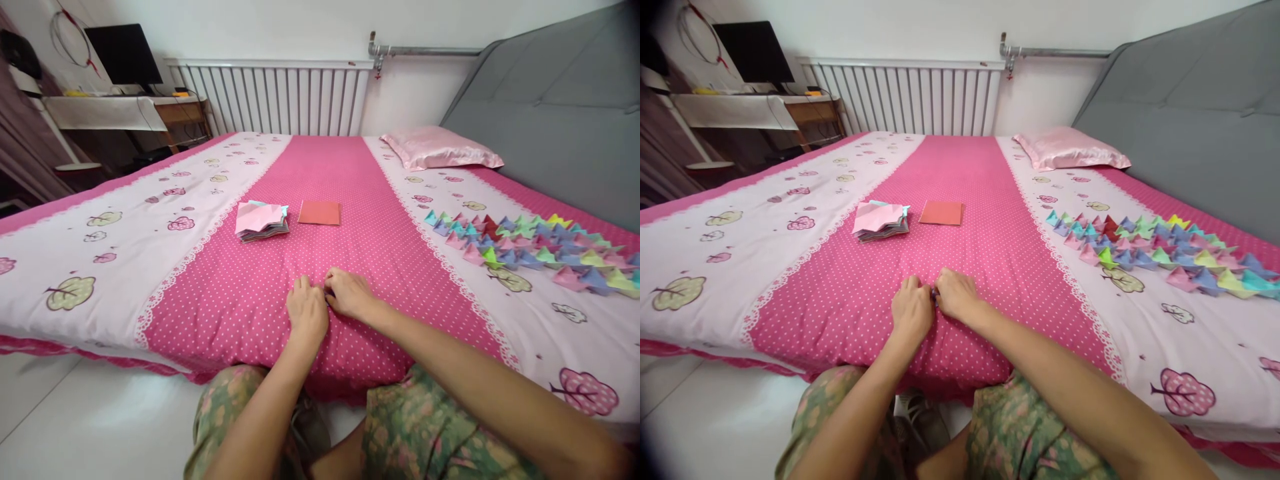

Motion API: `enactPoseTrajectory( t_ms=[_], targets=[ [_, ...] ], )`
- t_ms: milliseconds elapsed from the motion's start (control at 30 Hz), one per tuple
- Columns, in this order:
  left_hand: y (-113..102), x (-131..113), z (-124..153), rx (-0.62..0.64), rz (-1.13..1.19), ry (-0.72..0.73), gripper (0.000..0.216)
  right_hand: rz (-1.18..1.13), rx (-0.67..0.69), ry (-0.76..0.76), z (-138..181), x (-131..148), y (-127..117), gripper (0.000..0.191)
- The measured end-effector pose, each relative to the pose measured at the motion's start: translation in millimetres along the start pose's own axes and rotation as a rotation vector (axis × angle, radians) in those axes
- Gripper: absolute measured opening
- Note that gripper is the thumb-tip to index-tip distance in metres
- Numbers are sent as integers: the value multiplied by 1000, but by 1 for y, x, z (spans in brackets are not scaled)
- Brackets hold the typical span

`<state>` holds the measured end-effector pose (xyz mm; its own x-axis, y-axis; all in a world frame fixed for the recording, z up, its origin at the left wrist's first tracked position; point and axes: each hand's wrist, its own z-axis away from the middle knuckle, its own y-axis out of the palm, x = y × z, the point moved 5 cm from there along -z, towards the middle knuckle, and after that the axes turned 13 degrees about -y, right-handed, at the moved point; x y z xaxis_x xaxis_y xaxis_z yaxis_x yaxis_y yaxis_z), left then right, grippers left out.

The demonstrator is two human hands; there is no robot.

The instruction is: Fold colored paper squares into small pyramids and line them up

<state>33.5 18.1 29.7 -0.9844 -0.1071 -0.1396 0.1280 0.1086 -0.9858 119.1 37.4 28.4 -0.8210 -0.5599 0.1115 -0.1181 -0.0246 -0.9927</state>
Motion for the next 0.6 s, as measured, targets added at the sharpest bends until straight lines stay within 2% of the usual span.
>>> enactPoseTrajectory(
  t_ms=[333,600],
  targets=[
    [4,1,0,4,11,32,29,66,61,161,1,3,-4,23],
    [6,-1,0,-2,-14,57,33,34,52,72,-1,11,-3,27]
  ],
)
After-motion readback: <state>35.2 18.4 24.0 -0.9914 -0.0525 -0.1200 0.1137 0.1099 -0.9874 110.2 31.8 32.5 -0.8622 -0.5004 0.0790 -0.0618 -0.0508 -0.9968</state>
